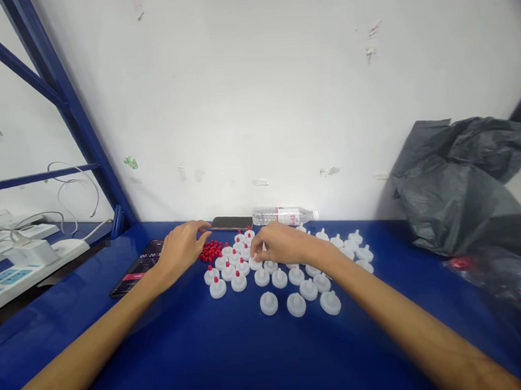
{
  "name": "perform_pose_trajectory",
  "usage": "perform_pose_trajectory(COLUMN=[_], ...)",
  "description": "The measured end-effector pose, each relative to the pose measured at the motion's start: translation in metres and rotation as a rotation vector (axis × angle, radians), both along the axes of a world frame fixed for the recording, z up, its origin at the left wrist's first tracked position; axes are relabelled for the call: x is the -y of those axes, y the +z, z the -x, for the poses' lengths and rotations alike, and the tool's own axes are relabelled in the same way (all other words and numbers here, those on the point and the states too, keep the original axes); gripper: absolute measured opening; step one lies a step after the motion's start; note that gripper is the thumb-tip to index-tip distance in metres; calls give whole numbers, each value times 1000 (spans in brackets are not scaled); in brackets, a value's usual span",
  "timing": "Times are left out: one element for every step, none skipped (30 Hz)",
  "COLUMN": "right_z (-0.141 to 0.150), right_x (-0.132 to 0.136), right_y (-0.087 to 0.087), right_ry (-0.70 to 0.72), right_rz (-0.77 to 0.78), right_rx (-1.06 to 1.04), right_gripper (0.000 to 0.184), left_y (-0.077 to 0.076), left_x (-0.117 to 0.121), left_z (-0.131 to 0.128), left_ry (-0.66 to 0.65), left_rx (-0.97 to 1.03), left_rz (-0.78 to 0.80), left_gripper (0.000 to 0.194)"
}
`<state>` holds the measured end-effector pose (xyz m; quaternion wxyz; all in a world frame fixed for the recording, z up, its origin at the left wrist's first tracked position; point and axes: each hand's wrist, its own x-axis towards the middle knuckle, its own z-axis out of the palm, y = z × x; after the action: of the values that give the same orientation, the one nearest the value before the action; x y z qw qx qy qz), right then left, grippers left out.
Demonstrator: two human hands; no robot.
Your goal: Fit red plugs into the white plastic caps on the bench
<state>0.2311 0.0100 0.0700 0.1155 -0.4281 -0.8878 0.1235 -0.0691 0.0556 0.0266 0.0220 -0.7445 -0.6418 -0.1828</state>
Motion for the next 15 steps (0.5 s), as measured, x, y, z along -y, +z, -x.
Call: perform_pose_trajectory(right_z=[0,-1,-1,-2,-3,-3,-4,-4,-5,-5,-5,-5,-5,-6,-7], right_x=[-2,-4,-6,-8,-9,-10,-11,-11,-11,-10,-10,-9,-9,-8,-8], right_y=[-1,-2,-3,-4,-4,-5,-5,-5,-5,-5,-5,-4,-3,-3,-3], right_ry=[4,7,10,13,15,16,12,8,2,-4,-8,-10,-15,-24,-42], right_rz=[6,13,19,26,33,38,39,39,37,33,30,25,15,-3,-32], right_rx=[6,12,19,25,33,40,47,55,62,70,75,79,77,72,63], right_gripper=[38,35,33,30,27,24,22,22,22,23,23,22,19,15,13], left_y=[2,3,4,5,5,5,4,4,4,4,4,3,3,3,3], left_x=[2,3,5,5,6,6,6,5,4,4,3,3,2,2,2], left_z=[-1,-1,-2,-2,-2,-1,-1,0,1,1,2,3,3,4,5], left_ry=[27,50,66,77,82,83,80,78,77,79,82,87,91,94,95], left_rx=[-18,-35,-50,-68,-86,-102,-115,-125,-132,-135,-136,-139,-143,-146,-149], left_rz=[7,14,20,25,31,36,41,46,53,59,65,72,80,87,94], left_gripper=[32,30,29,29,30,30,31,31,31,32,33,33,34,34,34])
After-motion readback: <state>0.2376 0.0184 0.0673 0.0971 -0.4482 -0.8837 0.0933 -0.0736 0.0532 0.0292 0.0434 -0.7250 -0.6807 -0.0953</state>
